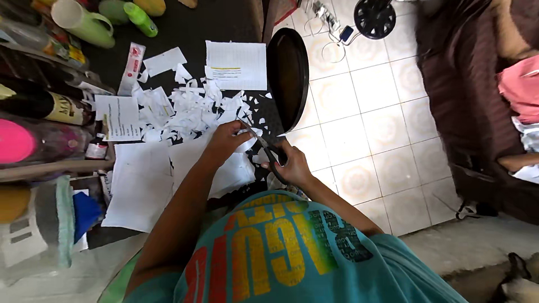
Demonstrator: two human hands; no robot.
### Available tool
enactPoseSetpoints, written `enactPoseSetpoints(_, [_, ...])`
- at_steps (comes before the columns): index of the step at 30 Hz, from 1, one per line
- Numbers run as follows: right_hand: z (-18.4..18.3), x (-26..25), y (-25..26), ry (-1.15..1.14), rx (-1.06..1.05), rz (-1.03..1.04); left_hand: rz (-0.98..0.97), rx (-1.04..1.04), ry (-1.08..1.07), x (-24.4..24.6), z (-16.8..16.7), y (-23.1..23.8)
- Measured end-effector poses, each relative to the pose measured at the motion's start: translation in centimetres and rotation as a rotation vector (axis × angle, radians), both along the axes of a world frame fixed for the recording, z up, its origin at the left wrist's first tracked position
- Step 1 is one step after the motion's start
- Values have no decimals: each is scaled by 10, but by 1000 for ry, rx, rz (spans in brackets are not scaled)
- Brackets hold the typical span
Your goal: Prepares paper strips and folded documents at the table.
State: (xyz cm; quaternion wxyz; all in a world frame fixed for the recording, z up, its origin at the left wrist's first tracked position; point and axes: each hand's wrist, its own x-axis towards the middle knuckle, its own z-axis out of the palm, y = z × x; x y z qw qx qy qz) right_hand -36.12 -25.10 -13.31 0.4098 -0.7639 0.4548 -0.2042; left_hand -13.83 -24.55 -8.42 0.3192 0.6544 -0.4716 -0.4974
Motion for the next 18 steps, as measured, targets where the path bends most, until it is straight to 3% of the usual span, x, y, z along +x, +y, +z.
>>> enactPoseSetpoints(12, [3,12,-11,107,36,21,0,47,22,7,-6,-6])
enactPoseSetpoints(18, [-5,16,-18,49,19,1,-22,-3,3,18,-16,-11])
